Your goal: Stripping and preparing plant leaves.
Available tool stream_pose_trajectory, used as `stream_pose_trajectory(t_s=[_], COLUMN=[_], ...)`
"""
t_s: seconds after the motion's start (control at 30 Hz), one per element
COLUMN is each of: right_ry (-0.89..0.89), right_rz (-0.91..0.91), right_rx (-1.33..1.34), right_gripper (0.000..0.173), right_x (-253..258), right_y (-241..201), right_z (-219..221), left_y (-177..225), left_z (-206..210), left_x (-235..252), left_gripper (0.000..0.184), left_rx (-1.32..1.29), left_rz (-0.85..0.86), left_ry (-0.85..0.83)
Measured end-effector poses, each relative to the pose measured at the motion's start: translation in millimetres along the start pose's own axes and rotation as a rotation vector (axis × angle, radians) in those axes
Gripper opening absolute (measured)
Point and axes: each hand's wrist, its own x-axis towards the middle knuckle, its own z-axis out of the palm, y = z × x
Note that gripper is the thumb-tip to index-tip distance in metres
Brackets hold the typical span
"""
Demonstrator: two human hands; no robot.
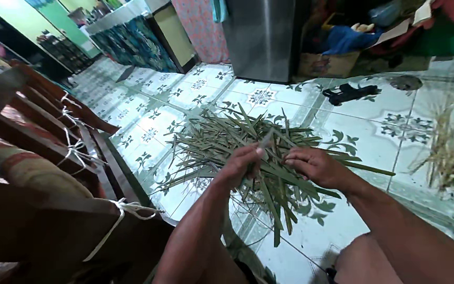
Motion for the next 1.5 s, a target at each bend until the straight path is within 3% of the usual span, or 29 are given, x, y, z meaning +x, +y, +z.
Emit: stream_pose_trajectory(t_s=[0.1,0.27,0.4,0.93,1.07,1.23,1.33,1.5], right_ry=[0.004,0.010,0.008,-0.022,-0.014,0.163,0.182,0.092], right_rz=[-0.007,-0.034,-0.076,-0.035,0.093,0.257,0.265,0.213], right_rx=[0.005,-0.049,-0.067,-0.172,-0.247,-0.191,-0.098,-0.042], right_gripper=[0.026,0.028,0.028,0.029,0.027,0.029,0.029,0.029], right_x=[-3,-9,-13,-43,-55,-54,-43,-24], right_y=[2,-1,1,20,29,23,15,5], right_z=[-1,-4,-5,-45,-64,-71,-58,-28], left_y=[1,3,5,27,28,17,3,-10], left_z=[-15,3,-7,-89,-111,-133,-109,-24], left_x=[1,-3,-3,-39,-53,-54,-42,-17], left_gripper=[0.040,0.039,0.037,0.038,0.036,0.038,0.029,0.028], left_rx=[-0.078,0.055,0.020,-0.079,-0.118,-0.243,-0.044,0.226], left_rz=[0.094,0.010,0.062,0.363,0.413,0.450,0.327,0.067], left_ry=[0.038,0.021,0.045,0.314,0.492,0.721,0.573,0.118])
